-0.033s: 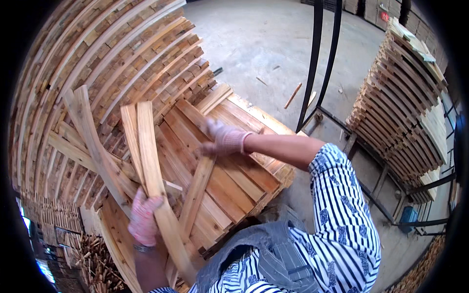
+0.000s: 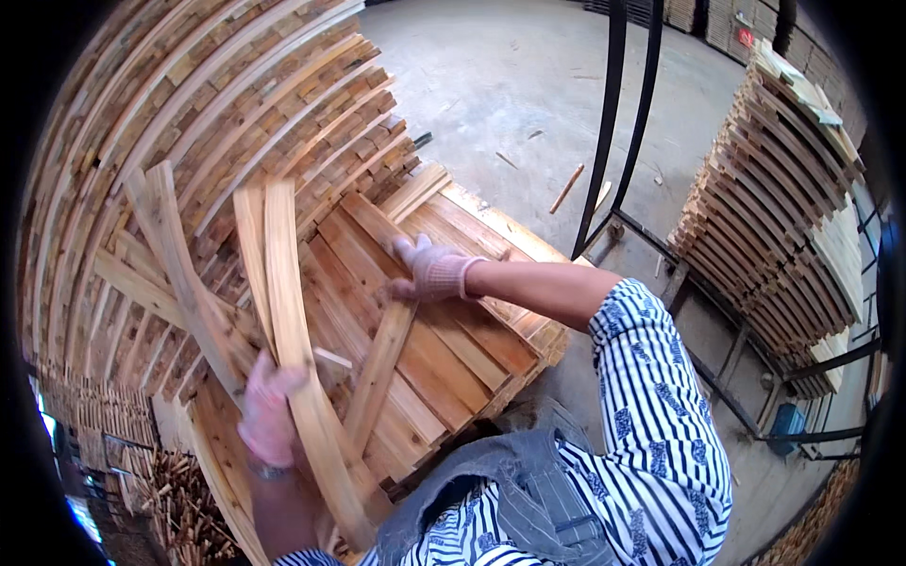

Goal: The person repeatedly picks up bundles of wooden planks from a pile on the floor and stacks them onto a large, organized stack. The person wears gloves and uses both hands to lift and arrange the wood pieces.

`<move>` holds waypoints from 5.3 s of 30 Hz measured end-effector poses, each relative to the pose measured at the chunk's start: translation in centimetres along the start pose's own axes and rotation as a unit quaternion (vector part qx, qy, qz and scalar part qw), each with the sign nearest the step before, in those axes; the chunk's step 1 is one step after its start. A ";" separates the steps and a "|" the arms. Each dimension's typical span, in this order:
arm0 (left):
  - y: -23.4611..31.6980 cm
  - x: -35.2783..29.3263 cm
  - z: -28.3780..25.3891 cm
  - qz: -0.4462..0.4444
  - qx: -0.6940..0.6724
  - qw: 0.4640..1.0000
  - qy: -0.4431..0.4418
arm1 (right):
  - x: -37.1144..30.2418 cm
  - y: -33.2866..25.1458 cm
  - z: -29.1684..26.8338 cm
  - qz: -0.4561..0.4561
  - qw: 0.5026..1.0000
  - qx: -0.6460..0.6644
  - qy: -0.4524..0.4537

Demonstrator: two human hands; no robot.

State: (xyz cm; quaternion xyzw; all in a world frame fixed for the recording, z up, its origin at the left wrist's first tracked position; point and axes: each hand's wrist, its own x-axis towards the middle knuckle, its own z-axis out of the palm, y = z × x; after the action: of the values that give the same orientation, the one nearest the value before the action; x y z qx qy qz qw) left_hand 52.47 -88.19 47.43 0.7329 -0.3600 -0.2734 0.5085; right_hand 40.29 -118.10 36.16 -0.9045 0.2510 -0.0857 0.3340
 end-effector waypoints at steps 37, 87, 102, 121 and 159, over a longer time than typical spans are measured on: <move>-8.1 -7.2 3.0 0.068 0.574 0.808 -0.110 | -2.4 1.1 -2.5 0.022 0.996 -0.079 -0.044; -4.3 2.8 -17.8 0.066 0.184 0.957 0.214 | 3.3 -28.6 -0.4 -0.282 0.896 0.311 0.144; -9.8 10.7 -12.1 0.051 -0.376 0.910 0.167 | -4.8 -7.7 -2.5 0.067 0.953 -0.296 -0.010; -11.3 4.1 3.3 -0.139 -0.291 0.946 0.007 | -1.8 7.2 -9.5 -0.024 0.996 -0.047 -0.066; -1.3 7.8 18.2 0.206 0.023 0.972 0.109 | -9.3 -3.5 -8.3 0.002 0.954 0.292 0.063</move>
State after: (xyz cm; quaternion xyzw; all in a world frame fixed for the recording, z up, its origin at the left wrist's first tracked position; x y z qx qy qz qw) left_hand 43.45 -104.15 39.82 0.6798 -0.4517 -0.0730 0.5731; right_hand 31.02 -115.76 44.84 -0.7596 0.2370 -0.2119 0.5674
